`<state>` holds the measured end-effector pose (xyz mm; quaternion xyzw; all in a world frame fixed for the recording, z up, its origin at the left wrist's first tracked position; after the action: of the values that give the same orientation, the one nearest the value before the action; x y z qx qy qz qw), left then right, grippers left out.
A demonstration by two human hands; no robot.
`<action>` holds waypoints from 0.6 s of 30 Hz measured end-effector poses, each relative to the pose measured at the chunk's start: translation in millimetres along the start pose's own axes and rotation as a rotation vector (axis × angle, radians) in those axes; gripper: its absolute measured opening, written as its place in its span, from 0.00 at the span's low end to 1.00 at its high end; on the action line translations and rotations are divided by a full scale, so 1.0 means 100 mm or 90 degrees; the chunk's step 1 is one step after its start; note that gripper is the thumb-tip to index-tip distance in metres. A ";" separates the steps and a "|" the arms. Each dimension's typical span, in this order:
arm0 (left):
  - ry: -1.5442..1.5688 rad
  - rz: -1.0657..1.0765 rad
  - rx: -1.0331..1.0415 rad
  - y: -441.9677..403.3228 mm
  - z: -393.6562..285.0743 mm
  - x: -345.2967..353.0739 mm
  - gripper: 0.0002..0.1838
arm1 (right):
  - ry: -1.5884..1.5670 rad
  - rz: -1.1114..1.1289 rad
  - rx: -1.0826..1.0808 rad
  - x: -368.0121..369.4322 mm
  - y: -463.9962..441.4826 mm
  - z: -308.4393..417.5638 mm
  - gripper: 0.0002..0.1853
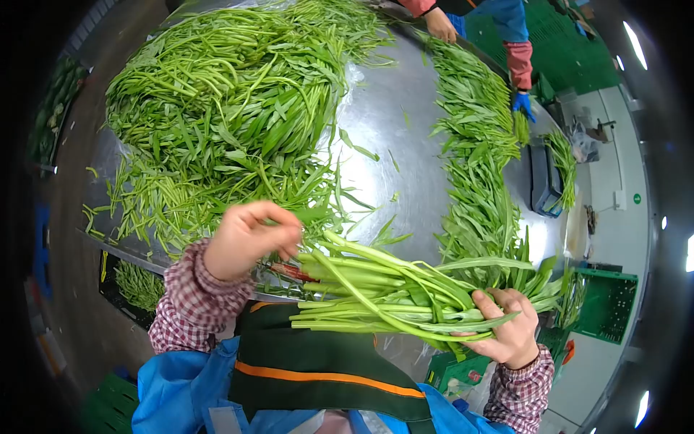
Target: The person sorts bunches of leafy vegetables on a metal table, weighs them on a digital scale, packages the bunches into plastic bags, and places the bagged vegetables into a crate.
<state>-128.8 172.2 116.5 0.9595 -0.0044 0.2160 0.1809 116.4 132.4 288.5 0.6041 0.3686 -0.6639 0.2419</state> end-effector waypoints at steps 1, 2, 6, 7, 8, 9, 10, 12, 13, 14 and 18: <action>0.023 -0.045 0.021 -0.02 -0.01 -0.16 0.08 | 0.022 -0.026 -0.007 -0.03 0.02 0.02 0.26; -0.004 -0.095 0.057 -0.01 -0.09 -0.27 0.09 | 0.043 -0.053 -0.016 -0.04 0.02 0.03 0.25; -0.214 0.101 0.240 0.25 -0.36 0.37 0.08 | 0.056 -0.079 -0.065 -0.02 0.04 0.05 0.22; -0.269 0.114 0.254 0.25 -0.35 0.49 0.08 | 0.057 -0.077 -0.087 -0.01 0.02 0.07 0.22; -0.325 0.128 0.267 0.25 -0.33 0.60 0.08 | 0.065 -0.079 -0.089 -0.02 -0.01 0.09 0.20; -0.383 0.143 0.280 0.26 -0.30 0.66 0.07 | 0.075 -0.079 -0.096 -0.01 -0.01 0.10 0.19; -0.366 0.153 0.295 0.26 -0.29 0.66 0.08 | 0.085 -0.078 -0.100 0.00 0.00 0.09 0.19; -0.332 0.182 0.321 0.29 -0.22 0.66 0.10 | 0.091 -0.073 -0.104 0.02 0.02 0.11 0.17; -0.259 0.117 0.253 0.25 -0.19 0.53 0.10 | 0.087 -0.067 -0.106 0.01 0.00 0.11 0.15; -0.186 0.053 0.185 0.22 -0.13 0.37 0.10 | 0.083 -0.060 -0.109 0.01 0.00 0.12 0.14; -0.126 -0.122 0.031 0.01 0.20 -0.51 0.17 | 0.128 -0.068 -0.119 0.00 0.07 0.06 0.13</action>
<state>-166.4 160.9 78.8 0.9763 0.0750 0.1019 0.1758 118.0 123.8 287.0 0.6223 0.4824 -0.5747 0.2232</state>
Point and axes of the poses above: each hand's wrist, its own y-axis away from the middle knuckle, its own x-axis out of the palm, z = x × y, the point moved 10 cm from there along -y, towards the middle knuckle, and after that the axes turned 11 degrees about -z, right-handed, at the moved point
